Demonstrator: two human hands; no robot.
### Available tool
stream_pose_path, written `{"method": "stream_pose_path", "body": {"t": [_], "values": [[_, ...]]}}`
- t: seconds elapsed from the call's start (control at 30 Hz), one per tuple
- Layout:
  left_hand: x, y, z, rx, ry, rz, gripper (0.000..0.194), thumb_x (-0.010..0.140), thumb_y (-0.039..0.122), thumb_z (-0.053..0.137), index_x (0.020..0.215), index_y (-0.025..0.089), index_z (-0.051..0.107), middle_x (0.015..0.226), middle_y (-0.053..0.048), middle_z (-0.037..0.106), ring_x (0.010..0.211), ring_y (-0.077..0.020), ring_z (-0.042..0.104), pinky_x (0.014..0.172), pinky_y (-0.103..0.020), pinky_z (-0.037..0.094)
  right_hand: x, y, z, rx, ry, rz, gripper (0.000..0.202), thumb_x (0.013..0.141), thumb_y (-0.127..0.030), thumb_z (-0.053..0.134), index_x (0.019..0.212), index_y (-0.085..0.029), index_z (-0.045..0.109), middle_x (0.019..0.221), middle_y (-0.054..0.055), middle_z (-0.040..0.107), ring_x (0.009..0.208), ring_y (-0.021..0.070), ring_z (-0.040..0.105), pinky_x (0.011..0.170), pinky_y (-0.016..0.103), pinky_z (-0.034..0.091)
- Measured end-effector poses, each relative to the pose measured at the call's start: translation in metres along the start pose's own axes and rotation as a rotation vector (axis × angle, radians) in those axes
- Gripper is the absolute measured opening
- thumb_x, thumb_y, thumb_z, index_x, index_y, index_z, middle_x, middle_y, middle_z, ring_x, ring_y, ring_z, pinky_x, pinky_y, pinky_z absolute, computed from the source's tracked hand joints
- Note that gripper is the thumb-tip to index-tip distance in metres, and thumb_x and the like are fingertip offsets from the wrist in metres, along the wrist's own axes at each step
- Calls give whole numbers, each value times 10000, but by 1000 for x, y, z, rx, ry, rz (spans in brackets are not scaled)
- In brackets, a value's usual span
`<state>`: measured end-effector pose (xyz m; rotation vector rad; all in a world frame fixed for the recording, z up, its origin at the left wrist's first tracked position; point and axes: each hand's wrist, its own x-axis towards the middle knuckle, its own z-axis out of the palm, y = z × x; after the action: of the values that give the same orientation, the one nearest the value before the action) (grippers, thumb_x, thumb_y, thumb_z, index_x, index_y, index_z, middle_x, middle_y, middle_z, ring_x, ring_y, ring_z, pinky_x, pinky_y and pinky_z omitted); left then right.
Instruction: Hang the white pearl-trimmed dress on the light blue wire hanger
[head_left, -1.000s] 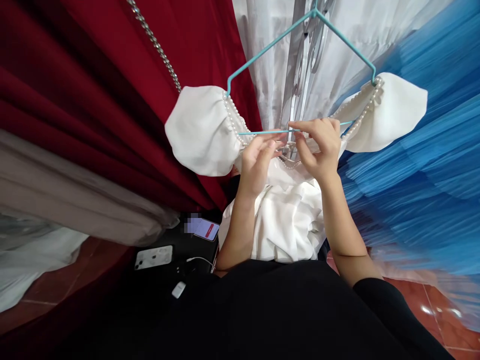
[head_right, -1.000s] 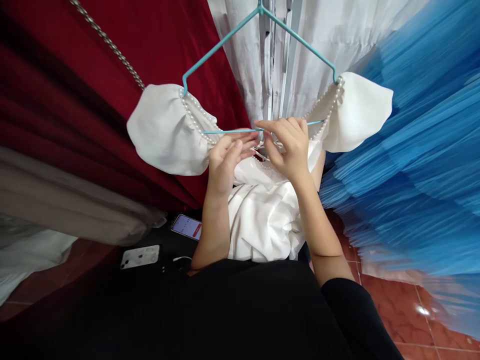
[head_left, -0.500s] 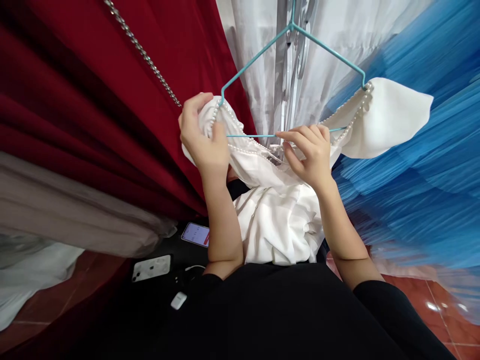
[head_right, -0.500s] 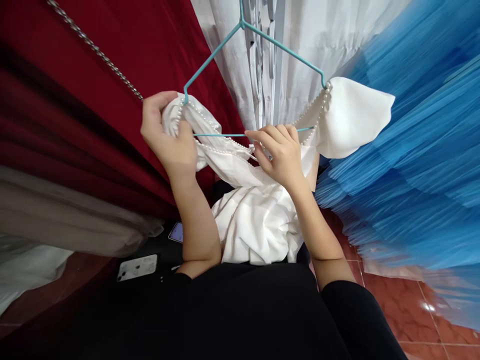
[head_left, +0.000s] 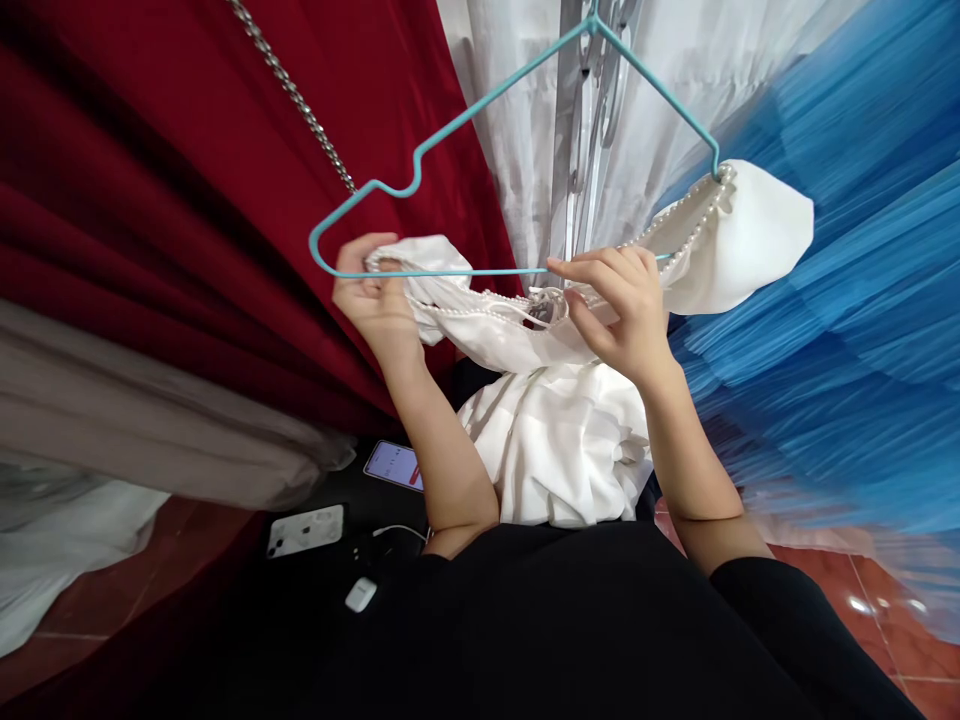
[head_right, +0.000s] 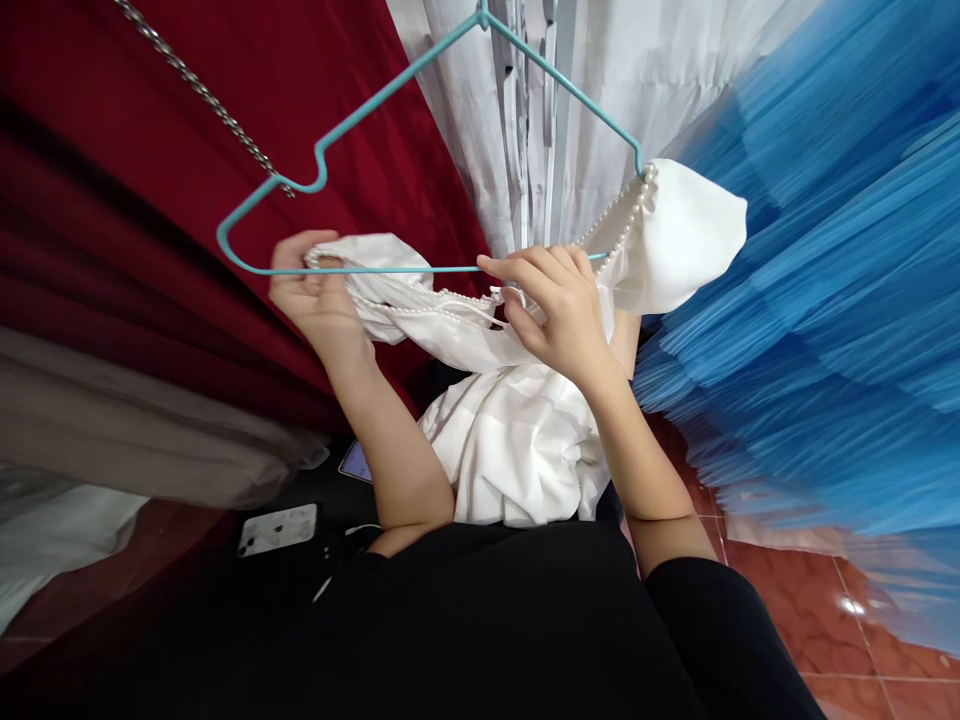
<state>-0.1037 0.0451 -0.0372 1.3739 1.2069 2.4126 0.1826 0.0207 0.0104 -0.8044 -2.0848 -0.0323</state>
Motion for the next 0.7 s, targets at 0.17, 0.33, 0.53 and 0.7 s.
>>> {"method": "stream_pose_path", "body": {"t": [0.17,0.33,0.53,0.7], "values": [[-37,36,25,-195,-565,-253,456,849,475,829,1215,221,731,978,-61,785,920,-213,771,816,-309,608,1,0,5,-4,12,14,317,1042,-285,497,1302,-300,678,1145,12,729,1019,210,628,1046,462,428],[-61,64,67,-395,-357,-219,339,985,589,623,1067,260,635,1088,-59,768,1237,-269,721,1117,-446,548,5,-3,0,33,11,-10,293,1039,-299,506,1271,-309,684,1171,13,736,1091,225,673,1078,511,465],[-67,60,75,-436,-232,-248,330,1002,564,606,1015,236,575,983,-48,733,1167,-269,737,1109,-465,530,13,25,-22,-119,519,-12,296,1007,-322,575,1283,-293,677,1308,78,685,1323,273,613,1211,545,437],[-60,54,68,-411,-232,-229,322,992,548,618,992,227,583,936,-51,723,1142,-278,737,1065,-455,556,29,57,-48,-73,579,106,448,809,-11,531,1153,-191,755,1119,75,795,1072,218,746,1028,411,564]]}}
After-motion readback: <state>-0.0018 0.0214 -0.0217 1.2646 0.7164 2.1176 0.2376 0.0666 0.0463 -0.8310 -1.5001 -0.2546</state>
